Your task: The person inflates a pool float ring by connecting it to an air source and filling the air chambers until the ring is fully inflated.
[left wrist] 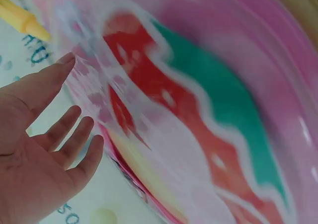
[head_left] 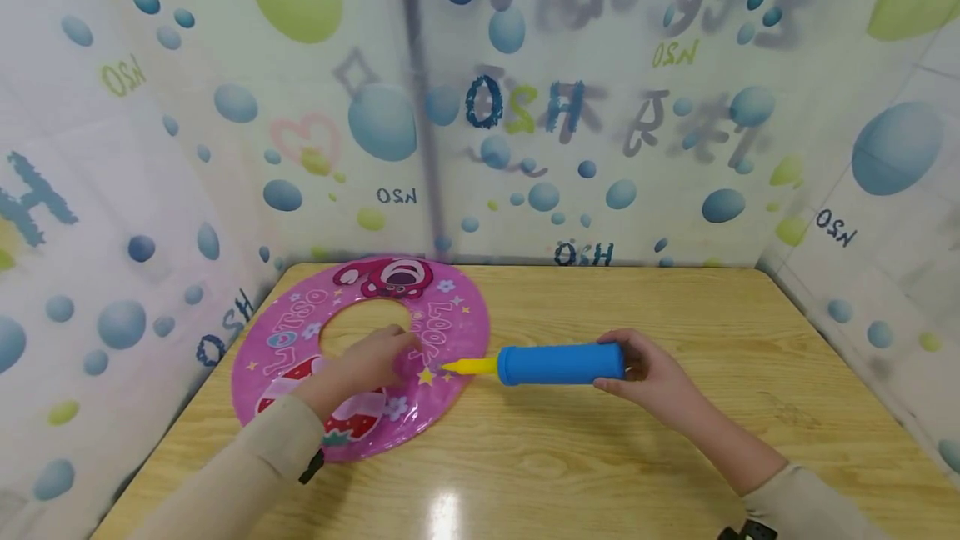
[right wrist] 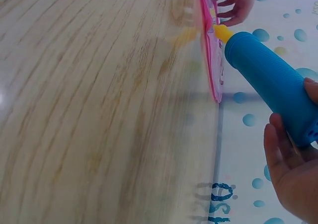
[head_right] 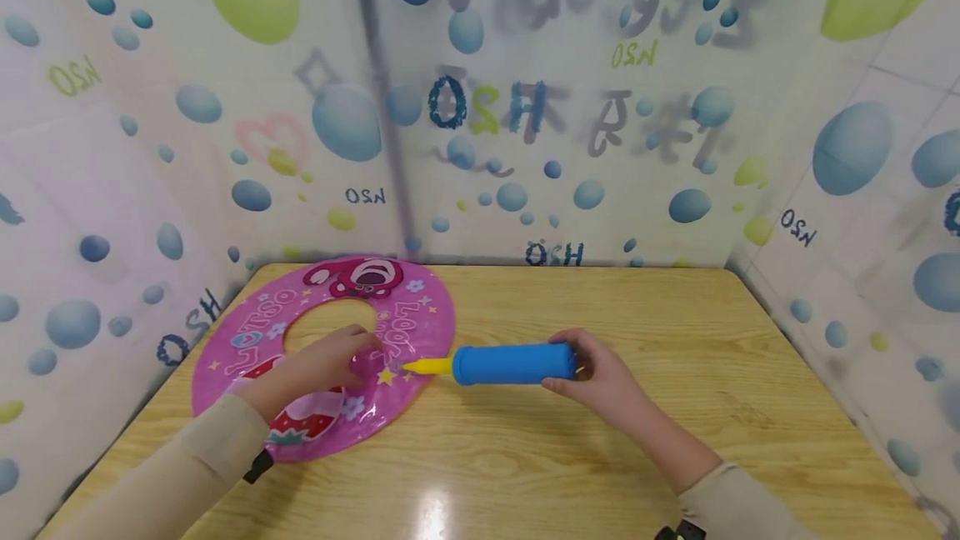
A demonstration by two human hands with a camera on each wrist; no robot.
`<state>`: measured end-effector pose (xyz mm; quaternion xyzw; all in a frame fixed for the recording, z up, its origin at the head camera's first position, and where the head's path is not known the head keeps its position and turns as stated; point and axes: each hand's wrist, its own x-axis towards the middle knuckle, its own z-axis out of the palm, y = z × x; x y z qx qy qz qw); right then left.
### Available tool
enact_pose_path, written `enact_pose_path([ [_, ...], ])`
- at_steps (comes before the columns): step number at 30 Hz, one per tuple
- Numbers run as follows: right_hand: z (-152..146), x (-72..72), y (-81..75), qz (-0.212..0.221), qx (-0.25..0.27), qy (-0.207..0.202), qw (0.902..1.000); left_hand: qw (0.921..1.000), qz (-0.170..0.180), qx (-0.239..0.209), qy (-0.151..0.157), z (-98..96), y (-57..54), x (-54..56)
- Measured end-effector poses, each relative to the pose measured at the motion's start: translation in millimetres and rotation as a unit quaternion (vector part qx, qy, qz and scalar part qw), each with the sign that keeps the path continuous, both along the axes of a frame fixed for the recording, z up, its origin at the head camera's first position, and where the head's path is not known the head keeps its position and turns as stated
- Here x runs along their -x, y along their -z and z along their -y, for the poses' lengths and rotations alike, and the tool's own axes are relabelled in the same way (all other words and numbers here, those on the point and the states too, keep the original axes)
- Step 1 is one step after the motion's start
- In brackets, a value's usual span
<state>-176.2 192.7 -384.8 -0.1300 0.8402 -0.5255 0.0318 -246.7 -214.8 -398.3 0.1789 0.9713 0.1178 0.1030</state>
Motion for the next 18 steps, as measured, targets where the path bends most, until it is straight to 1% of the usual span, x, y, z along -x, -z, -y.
enact_pose_path([
  [4, 2.9, 2.2, 1.9, 0.008, 0.001, 0.003, 1.0, 0.9996, -0.017, -0.017, 0.013, -12.8, -2.4, -1.5],
  [6, 4.2, 3.7, 2.4, 0.009, 0.002, 0.006, 0.9999, 0.9989, -0.016, -0.042, 0.017, -19.1, -2.6, -2.3],
  [8, 5.0, 5.4, 3.5, 0.009, 0.004, 0.007, 0.9999, 0.9965, -0.006, -0.08, 0.021, -25.6, -2.2, -3.9],
  [10, 5.6, 6.7, 4.8, 0.009, 0.004, 0.008, 0.9999, 0.9919, 0.004, -0.123, 0.032, -32.9, -3.0, -6.3],
  [13, 6.2, 8.0, 6.5, 0.01, 0.006, 0.009, 0.9999, 0.9801, 0.03, -0.19, 0.048, -44.5, -4.8, -10.8],
  [16, 6.7, 9.0, 6.6, 0.013, 0.005, 0.013, 0.9998, 0.9697, 0.055, -0.233, 0.05, -55.3, -4.8, -14.6],
  [18, 6.8, 9.9, 6.8, 0.015, 0.004, 0.015, 0.9998, 0.9649, 0.064, -0.25, 0.05, -61.7, -2.7, -15.5],
])
